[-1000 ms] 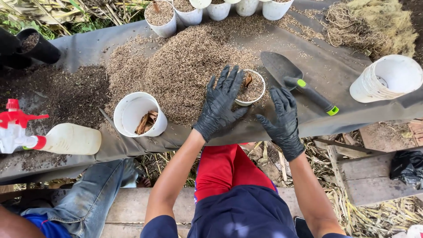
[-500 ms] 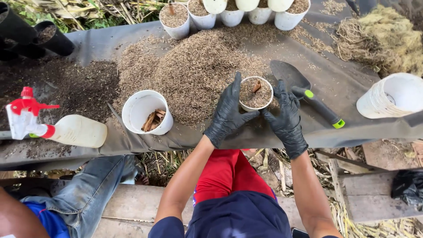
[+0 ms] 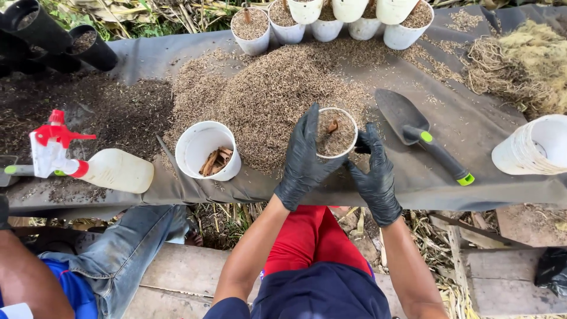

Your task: Planting plant cuttings into small plastic cups filled with soil and spraying them with water.

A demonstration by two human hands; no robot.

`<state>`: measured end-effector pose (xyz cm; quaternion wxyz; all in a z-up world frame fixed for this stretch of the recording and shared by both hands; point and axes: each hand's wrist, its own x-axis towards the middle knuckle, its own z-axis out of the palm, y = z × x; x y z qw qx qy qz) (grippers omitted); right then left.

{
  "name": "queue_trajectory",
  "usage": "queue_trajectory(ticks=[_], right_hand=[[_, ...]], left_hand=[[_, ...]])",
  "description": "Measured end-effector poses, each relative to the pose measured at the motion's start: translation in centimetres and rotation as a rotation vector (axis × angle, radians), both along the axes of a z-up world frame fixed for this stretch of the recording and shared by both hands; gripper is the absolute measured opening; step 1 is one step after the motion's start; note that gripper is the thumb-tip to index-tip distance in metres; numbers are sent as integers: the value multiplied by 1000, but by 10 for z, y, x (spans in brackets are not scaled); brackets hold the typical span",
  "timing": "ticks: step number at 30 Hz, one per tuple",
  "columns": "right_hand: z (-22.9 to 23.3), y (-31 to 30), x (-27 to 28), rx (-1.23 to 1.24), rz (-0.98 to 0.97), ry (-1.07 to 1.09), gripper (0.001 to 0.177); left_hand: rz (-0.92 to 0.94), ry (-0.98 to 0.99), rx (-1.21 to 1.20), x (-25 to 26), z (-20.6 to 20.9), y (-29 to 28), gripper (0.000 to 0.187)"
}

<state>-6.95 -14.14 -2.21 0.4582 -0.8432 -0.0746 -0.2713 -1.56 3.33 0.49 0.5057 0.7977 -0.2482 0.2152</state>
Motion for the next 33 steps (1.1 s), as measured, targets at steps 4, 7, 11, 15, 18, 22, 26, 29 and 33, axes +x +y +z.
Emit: queue_trajectory(ticks=[4, 7, 11, 15, 18, 22, 26, 29, 33], right_hand=[[11, -13, -8, -68, -31, -48, 76], [2, -38, -12, -133, -91, -66, 70], [-14, -51, -8, -223, -150, -69, 57], [-56, -54, 3, -459, -278, -219, 55], [-51, -54, 0, -389, -279, -259, 45], [-44, -53, -3, -332, -275, -228, 39], [-36, -49, -6, -327, -314, -231, 32], [-36, -48, -7, -348, -327, -250, 30], [-35, -48, -6, -397, -340, -265, 23]], left_hand=[[91, -12, -88, 22, 22, 16, 123], [470, -320, 486, 69, 25, 30, 119], [425, -15, -159, 133, 45, 36, 124], [530, -53, -135, 221, 26, 46, 126], [599, -73, -11, 272, 11, 48, 124], [699, -45, 109, 306, -13, 45, 137], [698, -67, 136, 310, -23, 49, 134], [670, -72, 123, 311, -23, 54, 130], [631, 1, 30, 311, -19, 51, 125]])
